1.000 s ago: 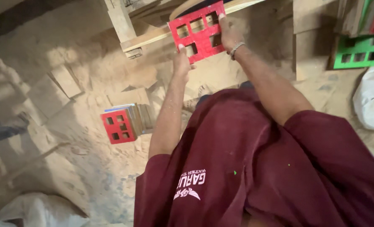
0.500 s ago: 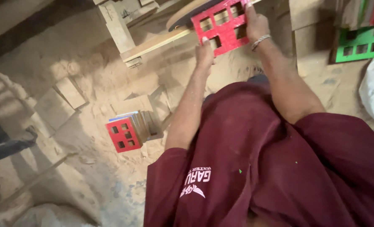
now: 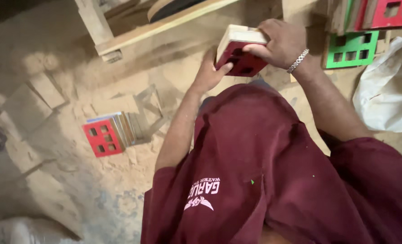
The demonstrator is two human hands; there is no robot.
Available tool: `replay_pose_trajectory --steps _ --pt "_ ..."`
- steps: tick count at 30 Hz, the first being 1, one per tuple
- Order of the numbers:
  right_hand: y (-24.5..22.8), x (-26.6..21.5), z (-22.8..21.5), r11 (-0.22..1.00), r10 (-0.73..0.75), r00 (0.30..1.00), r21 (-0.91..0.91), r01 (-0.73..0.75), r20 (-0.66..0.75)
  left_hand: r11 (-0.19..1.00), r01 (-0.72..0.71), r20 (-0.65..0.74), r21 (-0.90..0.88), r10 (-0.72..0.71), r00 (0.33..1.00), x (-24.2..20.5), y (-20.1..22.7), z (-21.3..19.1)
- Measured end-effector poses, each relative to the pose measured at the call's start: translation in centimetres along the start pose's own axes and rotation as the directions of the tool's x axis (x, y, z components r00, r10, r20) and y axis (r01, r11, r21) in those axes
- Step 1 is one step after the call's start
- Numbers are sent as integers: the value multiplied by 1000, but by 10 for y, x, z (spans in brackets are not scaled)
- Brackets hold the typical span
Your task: The person repeatedly presses small rectangular wooden blocks against a rotating grinding wheel to smooth their edges. They handle the blocks one at a time, flipping them to work different sides, and place finished pieces aside.
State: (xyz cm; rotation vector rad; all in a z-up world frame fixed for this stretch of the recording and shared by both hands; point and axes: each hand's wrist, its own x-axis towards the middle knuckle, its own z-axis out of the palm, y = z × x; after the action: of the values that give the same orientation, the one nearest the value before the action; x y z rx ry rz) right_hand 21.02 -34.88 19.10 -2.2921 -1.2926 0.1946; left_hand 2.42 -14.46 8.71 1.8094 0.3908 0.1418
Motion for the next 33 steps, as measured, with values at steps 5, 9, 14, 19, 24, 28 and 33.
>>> replay_pose_trajectory --steps 5,9,14,19,24,28,33 --pt "-25 23 9 884 42 987 467 37 -157 802 152 29 -577 -166 986 -25 -7 -11" --pt "-31 24 87 512 260 922 769 -383 286 741 208 -55 -638 -313 948 -35 -44 -16" --pt "-22 60 187 170 516 800 879 -445 305 656 289 -83 -698 -474 876 -6 -96 -38" --pt "-28 107 224 343 616 732 738 -582 291 653 363 -92 -665 -553 828 24 -121 -82" --pt "-65 129 218 622 703 697 355 -698 140 708 485 -170 -514 -638 751 31 -126 -110" --pt "-77 135 206 625 697 700 347 -699 154 662 553 -169 -506 -704 689 36 -119 -113" --pt "-66 134 212 448 672 717 669 -593 186 745 552 -294 -373 -660 692 40 -104 -108"
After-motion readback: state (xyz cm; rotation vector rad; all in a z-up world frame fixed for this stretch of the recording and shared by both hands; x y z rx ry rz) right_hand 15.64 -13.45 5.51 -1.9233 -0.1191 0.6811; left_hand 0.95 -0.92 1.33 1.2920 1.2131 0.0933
